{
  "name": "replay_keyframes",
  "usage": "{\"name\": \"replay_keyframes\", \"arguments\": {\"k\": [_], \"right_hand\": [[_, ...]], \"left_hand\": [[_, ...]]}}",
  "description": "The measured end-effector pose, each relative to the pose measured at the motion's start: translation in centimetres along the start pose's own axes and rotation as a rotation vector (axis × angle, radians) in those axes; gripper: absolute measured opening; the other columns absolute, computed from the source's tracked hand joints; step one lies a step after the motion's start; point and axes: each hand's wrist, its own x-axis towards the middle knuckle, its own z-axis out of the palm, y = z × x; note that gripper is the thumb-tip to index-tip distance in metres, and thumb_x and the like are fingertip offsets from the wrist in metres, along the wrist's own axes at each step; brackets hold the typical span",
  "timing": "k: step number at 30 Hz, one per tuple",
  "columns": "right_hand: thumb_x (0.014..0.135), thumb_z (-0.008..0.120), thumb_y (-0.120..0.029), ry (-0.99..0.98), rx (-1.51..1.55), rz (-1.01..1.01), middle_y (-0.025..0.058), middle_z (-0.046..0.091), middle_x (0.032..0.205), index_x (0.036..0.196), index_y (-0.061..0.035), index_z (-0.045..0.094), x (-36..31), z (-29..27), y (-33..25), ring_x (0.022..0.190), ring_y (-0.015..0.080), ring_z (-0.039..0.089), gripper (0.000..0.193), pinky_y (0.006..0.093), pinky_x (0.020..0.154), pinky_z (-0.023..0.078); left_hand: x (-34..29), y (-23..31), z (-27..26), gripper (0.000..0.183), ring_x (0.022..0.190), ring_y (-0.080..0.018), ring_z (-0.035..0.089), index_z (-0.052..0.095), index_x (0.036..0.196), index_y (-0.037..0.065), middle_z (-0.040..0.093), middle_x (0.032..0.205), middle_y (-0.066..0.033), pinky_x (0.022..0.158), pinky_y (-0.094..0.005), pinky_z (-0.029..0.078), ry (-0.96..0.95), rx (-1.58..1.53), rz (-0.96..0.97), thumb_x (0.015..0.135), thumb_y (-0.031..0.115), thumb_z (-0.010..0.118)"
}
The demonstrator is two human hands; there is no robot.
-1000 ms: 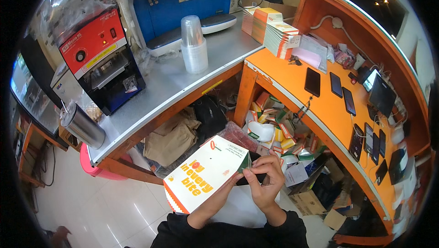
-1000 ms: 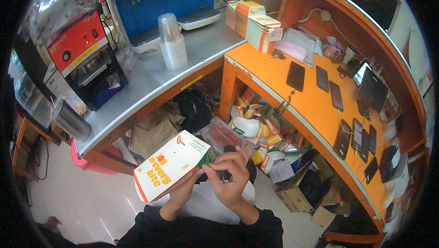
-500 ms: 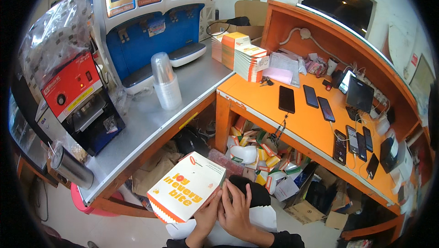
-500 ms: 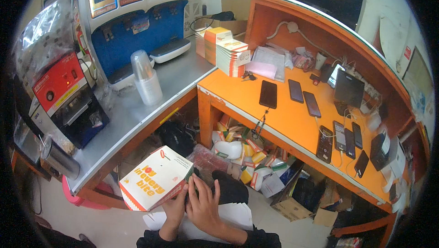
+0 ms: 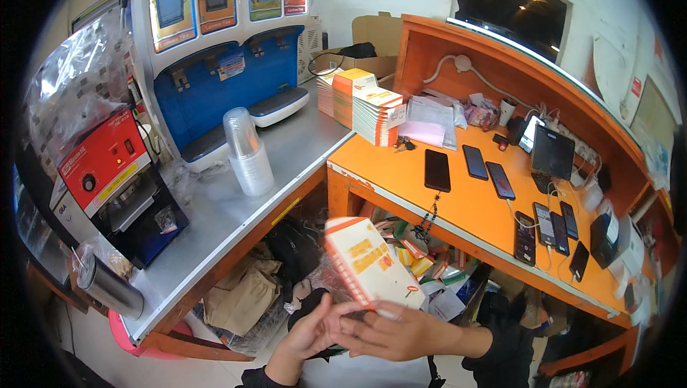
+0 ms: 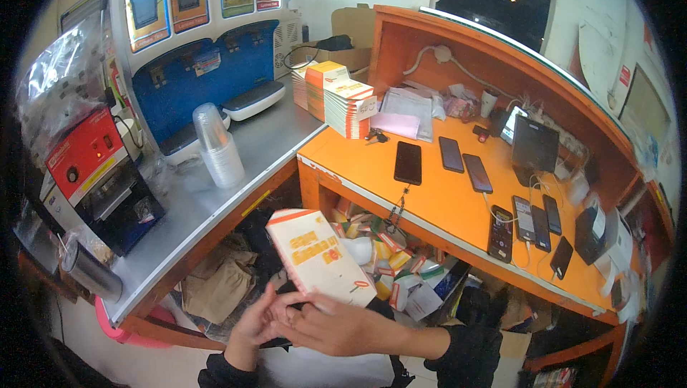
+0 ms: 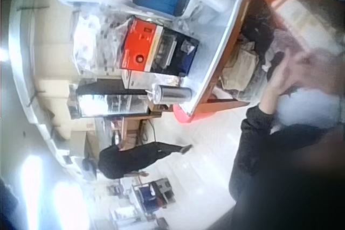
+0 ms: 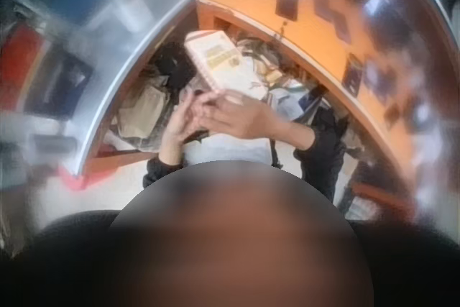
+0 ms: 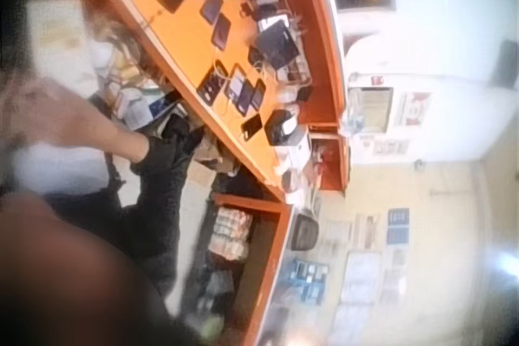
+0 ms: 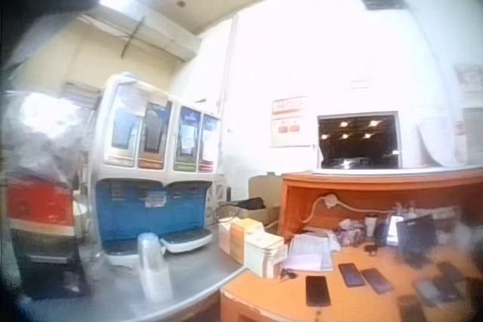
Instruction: The person assembles small printed cardboard boxes by hand, folding flaps and tucking tabs to form the box shape. They handle multiple boxes one at a time, then place the finished boxes into a pile on the floor.
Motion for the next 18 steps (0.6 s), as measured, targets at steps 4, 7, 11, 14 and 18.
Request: {"name": "replay_keyframes", "arguments": {"k": [4,7,11,14,18], "right_hand": [[0.069,0.071,-0.038,0.161,0.046,0.306,-0.0061,0.047,0.068,0.103,-0.0143,0.065,-1.1,-0.6,1.3,0.065,0.0099,0.048,0.042,0.0271,0.070,0.041],[0.061,0.081,-0.025,0.379,0.287,0.594,-0.0027,0.052,0.057,0.083,-0.0126,0.068,-1.2,0.4,1.5,0.049,0.0139,0.045,0.028,0.0276,0.060,0.041],[0.066,0.076,-0.014,0.462,0.432,0.708,-0.0050,0.052,0.060,0.087,-0.0138,0.067,-0.4,1.9,-0.1,0.053,0.0121,0.051,0.023,0.0276,0.062,0.042],[0.065,0.075,-0.015,0.386,0.165,0.569,-0.0049,0.057,0.066,0.089,-0.0134,0.067,-0.7,1.8,-0.2,0.060,0.0098,0.056,0.025,0.0265,0.064,0.043],[0.062,0.074,-0.015,0.340,0.056,0.445,-0.0034,0.061,0.079,0.093,-0.0168,0.064,-1.2,1.2,0.1,0.067,0.0133,0.060,0.033,0.0375,0.080,0.043]], "left_hand": [[-1.2,1.7,2.1,0.060,0.110,-0.0264,0.055,0.041,0.127,-0.006,0.059,0.111,-0.0202,0.092,-0.0346,0.041,0.069,0.598,0.299,0.092,0.043,0.045],[-1.0,1.8,3.3,0.029,0.094,-0.0178,0.059,0.055,0.106,-0.004,0.062,0.100,-0.0137,0.083,-0.0282,0.044,0.320,1.030,0.606,0.082,0.008,0.065],[1.4,0.3,4.3,0.013,0.077,-0.0069,0.052,0.052,0.085,0.000,0.056,0.081,-0.0031,0.070,-0.0198,0.041,0.725,0.823,0.852,0.081,0.001,0.064],[2.8,0.6,4.4,0.016,0.078,-0.0070,0.052,0.054,0.089,-0.001,0.056,0.083,-0.0032,0.072,-0.0199,0.041,0.815,0.908,0.883,0.079,0.000,0.066],[3.0,1.2,5.0,0.006,0.070,-0.0113,0.054,0.062,0.080,0.003,0.062,0.076,-0.0039,0.068,-0.0247,0.038,0.812,1.103,0.716,0.077,0.004,0.067]]}}
